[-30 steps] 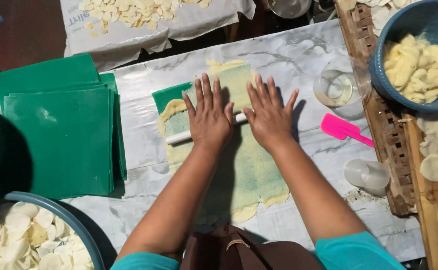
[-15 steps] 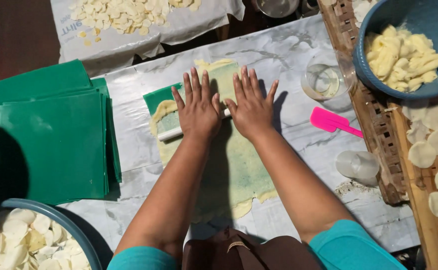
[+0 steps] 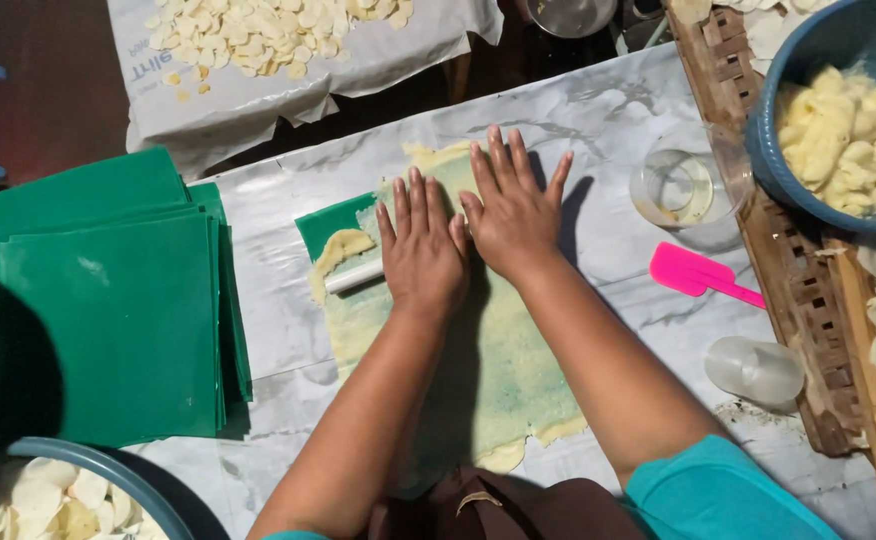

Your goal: Rolling out small pieces of dough into thin sheets using a rolling pin on a mat.

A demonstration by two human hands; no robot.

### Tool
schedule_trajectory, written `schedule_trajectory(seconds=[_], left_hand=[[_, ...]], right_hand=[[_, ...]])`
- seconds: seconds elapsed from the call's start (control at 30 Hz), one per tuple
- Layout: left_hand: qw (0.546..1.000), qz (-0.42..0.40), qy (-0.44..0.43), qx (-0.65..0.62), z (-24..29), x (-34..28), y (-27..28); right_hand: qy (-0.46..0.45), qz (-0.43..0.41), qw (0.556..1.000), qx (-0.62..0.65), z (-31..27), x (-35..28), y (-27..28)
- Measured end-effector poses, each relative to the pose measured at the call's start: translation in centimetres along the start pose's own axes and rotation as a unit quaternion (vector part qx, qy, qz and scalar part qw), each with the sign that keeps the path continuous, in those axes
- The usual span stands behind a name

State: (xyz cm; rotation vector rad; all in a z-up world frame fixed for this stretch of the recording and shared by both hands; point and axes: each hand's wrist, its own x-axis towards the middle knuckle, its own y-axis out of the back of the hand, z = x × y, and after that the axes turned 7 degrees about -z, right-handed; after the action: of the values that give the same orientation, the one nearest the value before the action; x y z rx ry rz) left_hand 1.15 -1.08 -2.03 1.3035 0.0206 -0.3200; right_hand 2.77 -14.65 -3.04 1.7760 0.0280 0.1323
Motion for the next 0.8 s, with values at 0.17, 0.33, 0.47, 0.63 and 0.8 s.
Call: schedule_trajectory(seconds=[0.17, 0.33, 0.47, 0.63, 0.8], left_hand=[[0.996, 0.085, 0.037, 0.013, -1.0, 5.8, 0.6], [0.986, 0.149, 0.021, 0.071, -0.6, 3.1, 0.9], [0.997, 0.075, -0.012, -0.012, 0.2, -1.7, -1.6], [0.971, 0.220, -0.091, 0.028, -1.5, 0.3, -3.9], [0.949, 0.277, -0.140, 0.049, -1.3, -0.2, -3.7]], right_hand=[[-0.057, -0.158, 0.986, -0.012, -1.6, 5.8, 4.0], [0.052, 0.010, 0.998, 0.043, 0.2, 3.1, 3.0], [0.078, 0.000, 0.996, 0.047, 1.5, -2.0, 0.7], [0.172, 0.043, 0.983, 0.043, 4.6, -1.7, 0.4], [0.173, 0.027, 0.984, -0.023, 4.9, -3.1, 2.7]])
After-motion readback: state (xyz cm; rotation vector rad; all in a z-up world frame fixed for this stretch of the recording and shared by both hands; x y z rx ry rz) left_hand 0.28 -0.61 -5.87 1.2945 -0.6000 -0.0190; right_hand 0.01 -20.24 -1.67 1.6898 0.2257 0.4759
